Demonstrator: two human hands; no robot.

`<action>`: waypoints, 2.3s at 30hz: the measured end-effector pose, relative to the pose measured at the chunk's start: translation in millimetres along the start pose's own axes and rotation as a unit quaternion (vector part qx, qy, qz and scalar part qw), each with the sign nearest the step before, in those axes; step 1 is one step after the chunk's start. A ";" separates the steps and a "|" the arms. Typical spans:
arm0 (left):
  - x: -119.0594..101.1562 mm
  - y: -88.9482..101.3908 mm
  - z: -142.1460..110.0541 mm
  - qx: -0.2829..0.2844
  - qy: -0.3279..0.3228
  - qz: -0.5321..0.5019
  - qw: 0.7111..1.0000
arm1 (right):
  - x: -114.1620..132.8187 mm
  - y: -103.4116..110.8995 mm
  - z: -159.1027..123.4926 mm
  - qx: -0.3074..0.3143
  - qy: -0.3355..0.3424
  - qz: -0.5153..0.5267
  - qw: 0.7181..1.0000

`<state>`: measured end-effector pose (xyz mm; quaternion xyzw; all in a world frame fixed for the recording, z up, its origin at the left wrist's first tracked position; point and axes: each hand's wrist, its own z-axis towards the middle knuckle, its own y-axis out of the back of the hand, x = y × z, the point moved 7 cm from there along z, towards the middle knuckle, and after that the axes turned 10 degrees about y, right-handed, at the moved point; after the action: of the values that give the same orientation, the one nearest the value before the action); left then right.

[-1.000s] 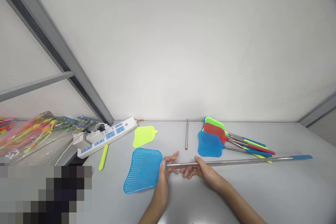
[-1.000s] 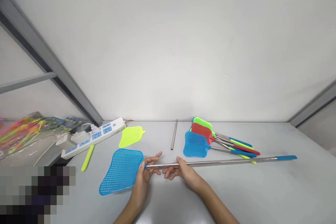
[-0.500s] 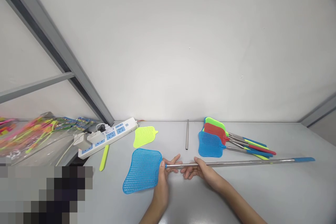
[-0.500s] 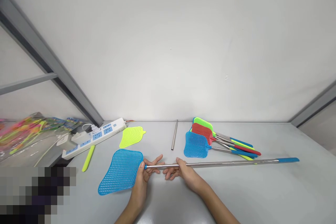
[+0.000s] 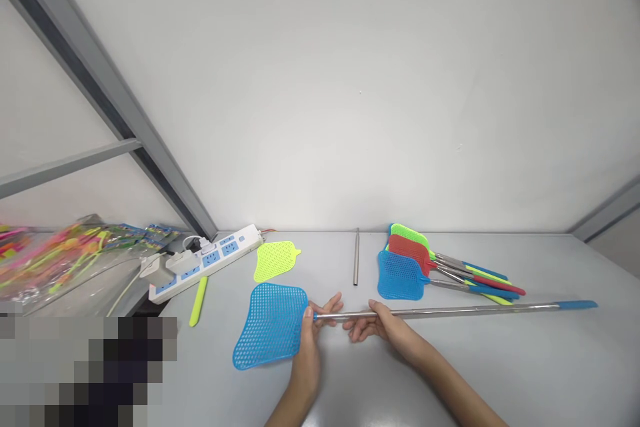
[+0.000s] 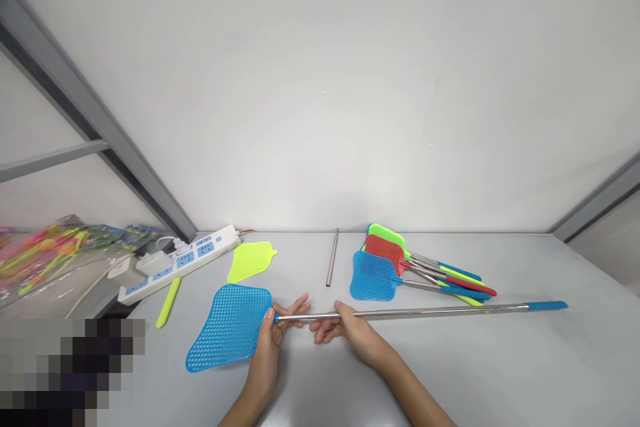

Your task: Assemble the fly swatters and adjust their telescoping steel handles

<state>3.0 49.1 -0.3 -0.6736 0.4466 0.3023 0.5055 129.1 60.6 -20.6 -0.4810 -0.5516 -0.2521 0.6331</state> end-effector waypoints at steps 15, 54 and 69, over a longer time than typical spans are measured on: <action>-6.3 6.0 0.7 -0.029 -0.022 -0.030 0.999 | -2.4 3.1 -1.1 -0.003 -0.004 -0.041 0.999; -7.3 7.2 3.4 -0.039 -0.050 0.039 0.997 | 0.9 4.4 2.3 -0.028 0.009 0.017 0.999; -6.5 7.2 6.2 -0.026 -0.041 0.030 0.998 | 3.2 3.2 1.7 -0.040 -0.009 0.020 0.999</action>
<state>-5.9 56.2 0.5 -0.6600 0.4370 0.3564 0.4964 131.9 64.1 -18.8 -0.5193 -0.5367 -0.2574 0.6132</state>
